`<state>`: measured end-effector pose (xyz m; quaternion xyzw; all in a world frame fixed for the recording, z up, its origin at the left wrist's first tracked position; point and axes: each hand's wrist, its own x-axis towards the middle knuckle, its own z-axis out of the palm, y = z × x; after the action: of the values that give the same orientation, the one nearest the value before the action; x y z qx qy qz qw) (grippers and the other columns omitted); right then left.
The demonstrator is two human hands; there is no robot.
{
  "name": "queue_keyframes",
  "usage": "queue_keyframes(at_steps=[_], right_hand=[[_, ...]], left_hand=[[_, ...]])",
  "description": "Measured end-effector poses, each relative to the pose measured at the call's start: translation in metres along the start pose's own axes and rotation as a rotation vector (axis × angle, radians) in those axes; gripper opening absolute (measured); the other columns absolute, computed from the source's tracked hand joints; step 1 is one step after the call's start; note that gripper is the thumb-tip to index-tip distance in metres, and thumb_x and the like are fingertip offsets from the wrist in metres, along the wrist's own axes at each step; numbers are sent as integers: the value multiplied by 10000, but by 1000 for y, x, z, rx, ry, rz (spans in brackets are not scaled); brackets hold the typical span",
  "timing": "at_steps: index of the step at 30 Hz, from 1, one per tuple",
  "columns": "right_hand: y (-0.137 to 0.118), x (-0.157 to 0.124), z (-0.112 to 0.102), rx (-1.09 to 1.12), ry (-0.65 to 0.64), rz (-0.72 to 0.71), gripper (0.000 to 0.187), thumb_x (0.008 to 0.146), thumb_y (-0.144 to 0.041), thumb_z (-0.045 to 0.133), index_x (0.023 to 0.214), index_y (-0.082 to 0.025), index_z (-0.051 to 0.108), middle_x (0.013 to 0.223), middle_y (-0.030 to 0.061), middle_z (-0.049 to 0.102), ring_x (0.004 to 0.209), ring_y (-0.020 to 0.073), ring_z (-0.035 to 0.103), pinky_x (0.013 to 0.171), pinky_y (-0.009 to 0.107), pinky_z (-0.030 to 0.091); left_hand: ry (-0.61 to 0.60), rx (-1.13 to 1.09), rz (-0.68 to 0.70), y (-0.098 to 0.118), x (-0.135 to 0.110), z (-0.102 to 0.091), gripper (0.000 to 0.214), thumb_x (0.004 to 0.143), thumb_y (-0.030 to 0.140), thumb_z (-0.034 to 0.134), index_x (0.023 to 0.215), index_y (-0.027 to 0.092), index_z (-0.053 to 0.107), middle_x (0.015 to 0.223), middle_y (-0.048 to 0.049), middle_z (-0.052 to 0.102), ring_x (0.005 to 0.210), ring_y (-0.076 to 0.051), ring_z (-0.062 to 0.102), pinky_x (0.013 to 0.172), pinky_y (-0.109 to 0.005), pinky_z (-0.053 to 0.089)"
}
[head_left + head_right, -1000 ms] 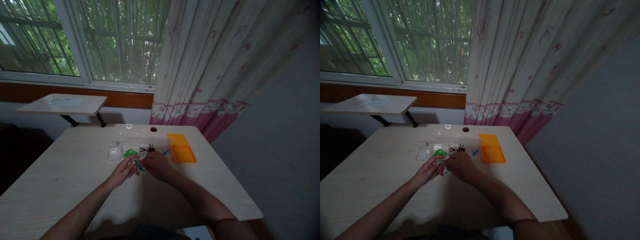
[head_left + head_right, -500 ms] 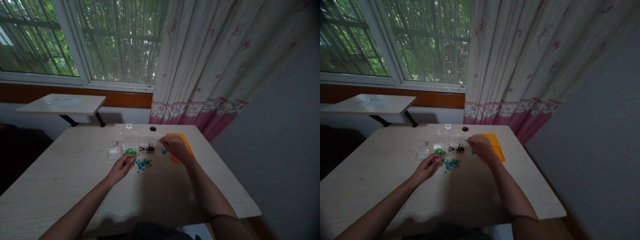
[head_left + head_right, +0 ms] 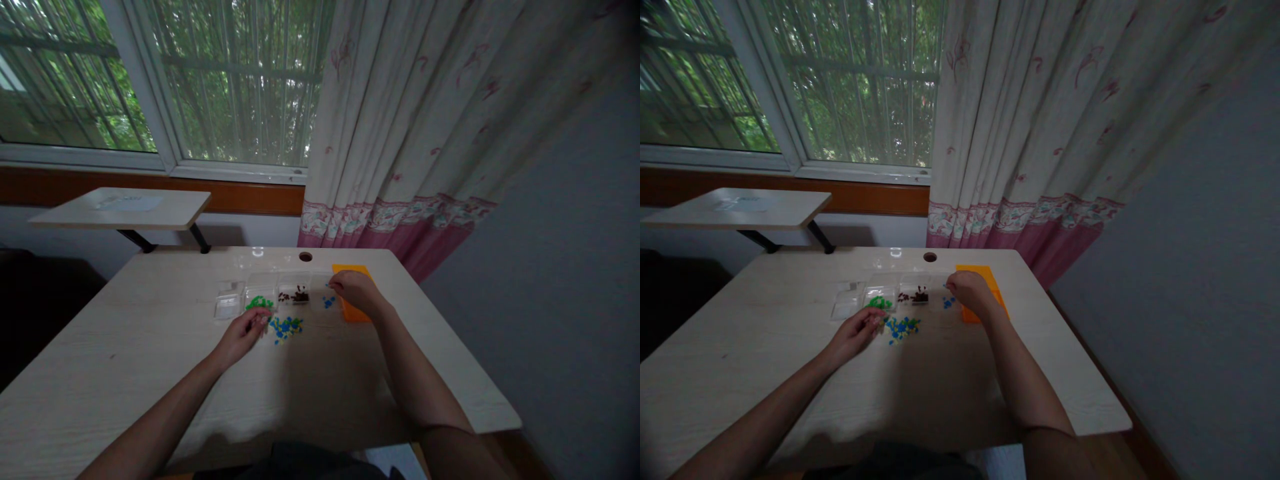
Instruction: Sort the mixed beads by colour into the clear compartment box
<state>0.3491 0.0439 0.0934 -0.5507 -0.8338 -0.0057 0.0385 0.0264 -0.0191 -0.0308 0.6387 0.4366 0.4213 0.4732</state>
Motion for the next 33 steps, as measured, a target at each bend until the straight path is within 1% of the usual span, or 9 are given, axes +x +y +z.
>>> queue_keyframes(at_steps=[7,12,16,19,22,25,29,33], right_hand=[[3,0,2,26,-28,12,257,913,-192,528,991,-176,772,1005,98,759,949,204,678,824,255,456],[1,-2,3,54,9,-13,252,918,-194,531,994,-187,771,1005,95,759,947,205,676,840,265,460],[2,-2,3,73,11,-31,258,937,-216,523,1001,-163,767,1019,98,756,953,203,676,843,266,455],[1,-3,2,77,25,-40,253,938,-221,529,995,-160,768,1008,97,758,939,199,678,831,264,454],[-1,-4,0,83,36,-54,255,944,-221,523,986,-163,768,998,91,760,927,194,679,825,259,451],[-3,-5,-2,77,31,-54,256,947,-226,524,985,-160,768,997,93,760,917,194,678,810,254,447],[-4,-5,-2,78,30,-70,256,947,-238,526,964,-167,772,976,91,760,893,197,675,786,254,445],[-4,-6,0,89,65,-87,252,941,-224,525,944,-183,774,947,86,760,880,192,673,790,252,447]], left_hand=[[-5,34,-6,7,-1,0,396,908,507,576,1104,171,650,728,-3,546,644,-132,500,556,-210,363],[-34,109,24,9,-1,1,375,929,489,546,1118,178,640,741,-3,555,650,-132,498,587,-219,376],[-107,263,103,12,-4,1,320,925,448,568,1104,195,649,735,7,537,643,-127,480,604,-221,377],[-203,401,196,17,-5,0,274,924,424,581,1087,216,653,829,-12,583,666,-125,502,633,-227,398],[-272,516,250,22,-6,-1,239,915,417,602,1056,230,649,920,-25,604,728,-136,542,680,-238,420],[-301,609,273,26,-7,0,218,906,401,622,1036,228,636,951,-30,598,854,-170,577,757,-260,438],[-309,703,269,27,-9,4,198,920,373,607,1051,225,619,973,-38,593,919,-189,582,806,-285,444],[-303,711,285,25,-8,5,169,949,349,561,1060,229,600,1000,-44,594,951,-196,582,835,-298,451]])
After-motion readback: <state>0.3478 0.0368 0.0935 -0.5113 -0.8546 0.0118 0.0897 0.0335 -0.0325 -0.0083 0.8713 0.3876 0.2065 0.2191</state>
